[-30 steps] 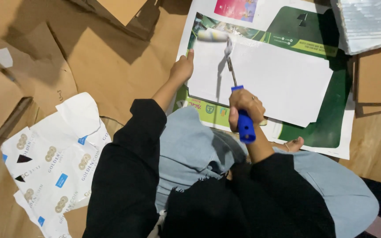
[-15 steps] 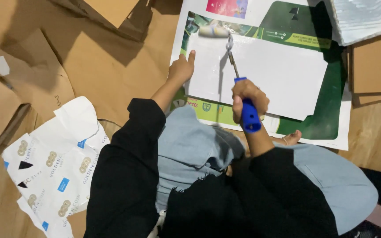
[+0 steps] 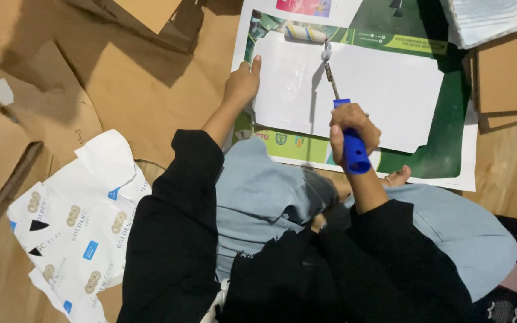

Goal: The person sits on the floor and uses a small roller to apply a clear adhesive to the surface of white paper sheets. They repeatedly roll the tool back and forth to cover the paper, then lift and flip the sheets to work on different areas.

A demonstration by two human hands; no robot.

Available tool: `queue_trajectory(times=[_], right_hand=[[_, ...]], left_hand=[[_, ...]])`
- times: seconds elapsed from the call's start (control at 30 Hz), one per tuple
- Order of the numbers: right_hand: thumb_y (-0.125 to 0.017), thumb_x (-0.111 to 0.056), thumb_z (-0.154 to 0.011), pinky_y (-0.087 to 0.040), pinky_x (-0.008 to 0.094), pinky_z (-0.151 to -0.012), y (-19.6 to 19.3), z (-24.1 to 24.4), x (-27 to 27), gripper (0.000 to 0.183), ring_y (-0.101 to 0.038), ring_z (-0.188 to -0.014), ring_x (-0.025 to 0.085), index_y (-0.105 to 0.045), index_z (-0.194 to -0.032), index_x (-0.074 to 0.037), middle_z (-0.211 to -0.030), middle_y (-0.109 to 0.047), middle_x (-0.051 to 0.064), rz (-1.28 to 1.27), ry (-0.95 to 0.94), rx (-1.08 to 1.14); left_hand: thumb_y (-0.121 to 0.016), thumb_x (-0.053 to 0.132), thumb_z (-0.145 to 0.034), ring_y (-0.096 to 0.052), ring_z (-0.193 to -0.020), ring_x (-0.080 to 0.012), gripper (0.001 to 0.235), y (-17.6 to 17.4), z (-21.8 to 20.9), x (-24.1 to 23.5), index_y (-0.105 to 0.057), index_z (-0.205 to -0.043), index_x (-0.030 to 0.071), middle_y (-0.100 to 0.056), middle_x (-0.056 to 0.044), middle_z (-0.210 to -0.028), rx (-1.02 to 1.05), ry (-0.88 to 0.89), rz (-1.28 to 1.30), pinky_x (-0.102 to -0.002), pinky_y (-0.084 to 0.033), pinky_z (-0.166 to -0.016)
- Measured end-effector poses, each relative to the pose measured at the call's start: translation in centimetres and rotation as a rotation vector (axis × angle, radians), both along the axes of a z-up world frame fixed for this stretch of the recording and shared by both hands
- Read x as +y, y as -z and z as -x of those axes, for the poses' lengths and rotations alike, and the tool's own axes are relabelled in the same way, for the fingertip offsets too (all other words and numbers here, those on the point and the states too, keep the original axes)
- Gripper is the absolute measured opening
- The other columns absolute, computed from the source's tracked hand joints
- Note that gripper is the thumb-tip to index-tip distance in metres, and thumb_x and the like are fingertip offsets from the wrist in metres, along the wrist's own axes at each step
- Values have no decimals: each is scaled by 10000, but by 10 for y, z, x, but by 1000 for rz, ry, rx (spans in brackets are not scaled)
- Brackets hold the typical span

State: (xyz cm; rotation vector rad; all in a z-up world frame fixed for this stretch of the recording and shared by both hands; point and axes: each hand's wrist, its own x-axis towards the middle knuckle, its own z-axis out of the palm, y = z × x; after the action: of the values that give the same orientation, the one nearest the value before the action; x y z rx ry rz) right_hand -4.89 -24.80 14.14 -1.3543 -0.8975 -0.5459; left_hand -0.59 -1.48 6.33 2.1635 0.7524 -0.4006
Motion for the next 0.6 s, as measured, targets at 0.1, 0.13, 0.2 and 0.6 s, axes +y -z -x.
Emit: queue_trajectory(times=[0.1,0.13,0.2,0.6], right_hand=[[-461,-56,-888,-399,348,-571,-49,35,-26,119,-451,-538,239,-404,-796,-6,-610,-434,116,78,-41,166],[-461,-56,-888,-399,348,-571,-61,50,-31,119,-451,-538,239,-404,-796,-6,-610,-434,116,90,-26,172],[-433,-51,-887,-413,274,-527,-84,76,-38,129,-452,-442,203,-386,-775,-11,-555,-452,115,241,181,39],[-459,-78,-923,-463,340,-556,-69,59,-81,113,-517,-535,229,-414,-843,-14,-614,-485,116,296,337,138]], left_hand=[[-142,597,-857,-508,-1106,-416,748,9,-1,10,-480,-1226,41,-547,-247,-1193,11,-17,-1,-488,-399,-893],[-142,597,-857,-508,-1106,-416,748,26,-4,16,-480,-1226,41,-547,-247,-1193,16,-2,12,-488,-399,-893],[-171,602,-866,-465,-1152,-441,751,60,-10,28,-504,-1214,26,-514,-294,-1213,37,-5,-19,-482,-346,-962],[-406,474,-881,-577,-953,-281,408,32,-4,8,-599,-941,120,-651,-84,-1018,-51,146,-63,-370,-432,-750]])
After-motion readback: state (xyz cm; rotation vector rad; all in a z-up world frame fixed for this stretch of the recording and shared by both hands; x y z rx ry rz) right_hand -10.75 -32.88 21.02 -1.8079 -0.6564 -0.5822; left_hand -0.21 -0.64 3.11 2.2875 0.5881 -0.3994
